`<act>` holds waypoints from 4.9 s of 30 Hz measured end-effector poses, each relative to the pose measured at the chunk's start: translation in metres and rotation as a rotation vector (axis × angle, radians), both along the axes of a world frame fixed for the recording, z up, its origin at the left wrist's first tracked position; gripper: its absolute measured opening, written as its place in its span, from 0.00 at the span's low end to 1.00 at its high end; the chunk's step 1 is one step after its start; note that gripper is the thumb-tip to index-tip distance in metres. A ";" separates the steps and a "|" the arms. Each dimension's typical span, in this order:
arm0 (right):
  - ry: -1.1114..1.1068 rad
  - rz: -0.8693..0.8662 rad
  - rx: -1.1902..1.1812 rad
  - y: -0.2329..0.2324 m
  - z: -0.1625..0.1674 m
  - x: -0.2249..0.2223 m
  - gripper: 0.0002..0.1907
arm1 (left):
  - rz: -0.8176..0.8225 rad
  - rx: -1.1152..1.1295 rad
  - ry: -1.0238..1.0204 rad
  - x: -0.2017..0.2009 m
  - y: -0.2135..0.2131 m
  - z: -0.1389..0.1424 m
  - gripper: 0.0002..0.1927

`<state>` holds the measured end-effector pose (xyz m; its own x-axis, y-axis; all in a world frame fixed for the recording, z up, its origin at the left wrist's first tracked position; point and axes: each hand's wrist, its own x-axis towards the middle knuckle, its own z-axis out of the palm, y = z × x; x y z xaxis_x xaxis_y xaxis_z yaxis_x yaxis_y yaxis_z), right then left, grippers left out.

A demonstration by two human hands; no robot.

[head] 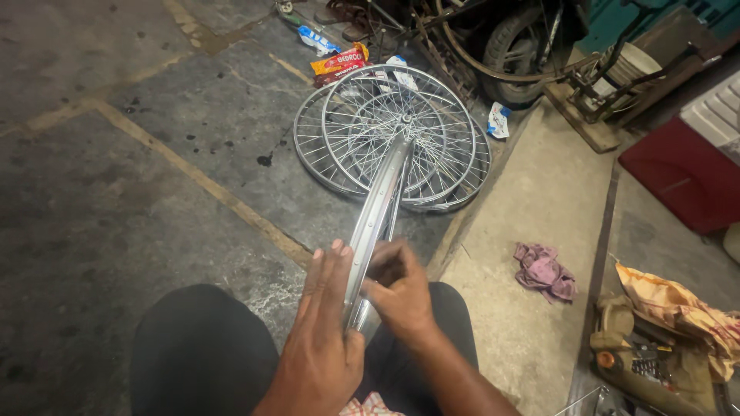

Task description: The person sits on the floor with a spoked bicycle wheel across their lap and uses a small spoke wrench to turn spoke nipples around the rim. They then lift and turn the wheel, running a hand along the rim and spokes to check it.

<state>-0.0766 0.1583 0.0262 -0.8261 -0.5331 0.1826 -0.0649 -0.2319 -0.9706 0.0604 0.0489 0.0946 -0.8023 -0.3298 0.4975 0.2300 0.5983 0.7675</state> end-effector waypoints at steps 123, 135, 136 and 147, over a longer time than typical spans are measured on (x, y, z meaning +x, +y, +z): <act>0.214 -0.099 0.084 0.048 -0.001 0.022 0.19 | -0.100 0.033 -0.031 -0.001 0.014 0.001 0.50; 0.287 -0.213 0.503 0.013 0.041 0.011 0.19 | -0.062 -0.052 0.026 -0.004 0.018 0.006 0.44; 0.329 -0.064 0.455 0.020 0.055 0.006 0.22 | -0.040 -0.067 0.028 -0.004 0.017 0.006 0.43; 0.798 -0.520 0.453 0.010 0.025 0.016 0.15 | -0.033 -0.046 -0.032 -0.001 0.016 0.001 0.42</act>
